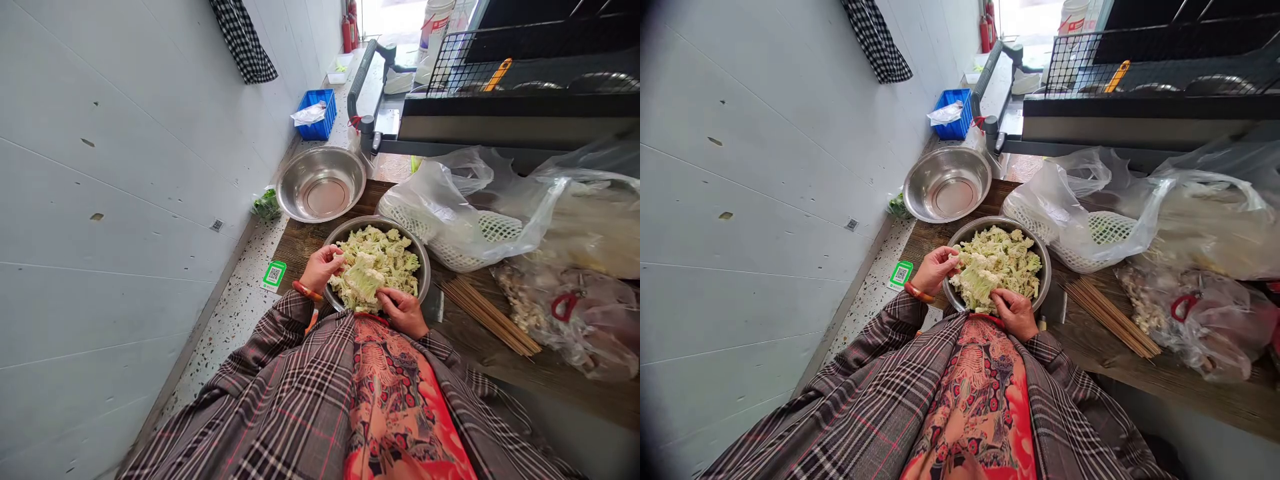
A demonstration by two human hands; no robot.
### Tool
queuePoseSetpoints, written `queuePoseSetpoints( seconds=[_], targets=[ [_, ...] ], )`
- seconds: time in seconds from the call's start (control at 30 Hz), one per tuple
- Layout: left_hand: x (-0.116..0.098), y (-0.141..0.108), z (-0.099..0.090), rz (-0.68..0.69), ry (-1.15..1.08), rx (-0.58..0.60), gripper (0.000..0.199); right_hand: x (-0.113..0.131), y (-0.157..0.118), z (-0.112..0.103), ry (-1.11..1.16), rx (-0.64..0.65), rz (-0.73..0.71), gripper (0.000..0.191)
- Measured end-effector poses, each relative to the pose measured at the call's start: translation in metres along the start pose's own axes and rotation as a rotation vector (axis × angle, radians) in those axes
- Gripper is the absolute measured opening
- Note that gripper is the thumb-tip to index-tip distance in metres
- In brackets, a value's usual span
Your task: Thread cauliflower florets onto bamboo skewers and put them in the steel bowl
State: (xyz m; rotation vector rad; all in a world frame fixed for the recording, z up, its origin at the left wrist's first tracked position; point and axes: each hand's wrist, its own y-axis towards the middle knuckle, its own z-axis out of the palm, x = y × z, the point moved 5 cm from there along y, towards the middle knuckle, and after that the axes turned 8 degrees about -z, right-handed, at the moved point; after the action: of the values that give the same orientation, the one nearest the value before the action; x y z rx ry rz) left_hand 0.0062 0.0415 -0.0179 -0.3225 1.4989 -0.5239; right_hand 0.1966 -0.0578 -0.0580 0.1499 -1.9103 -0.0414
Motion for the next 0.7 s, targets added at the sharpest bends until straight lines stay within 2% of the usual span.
queuePoseSetpoints(
  seconds=[0.7],
  targets=[
    [0.0023,-0.0034,-0.0013,0.094,0.082,-0.048,0.028,0.0052,0.0004,0.0052,-0.023,0.023,-0.016,0.03]
  ],
)
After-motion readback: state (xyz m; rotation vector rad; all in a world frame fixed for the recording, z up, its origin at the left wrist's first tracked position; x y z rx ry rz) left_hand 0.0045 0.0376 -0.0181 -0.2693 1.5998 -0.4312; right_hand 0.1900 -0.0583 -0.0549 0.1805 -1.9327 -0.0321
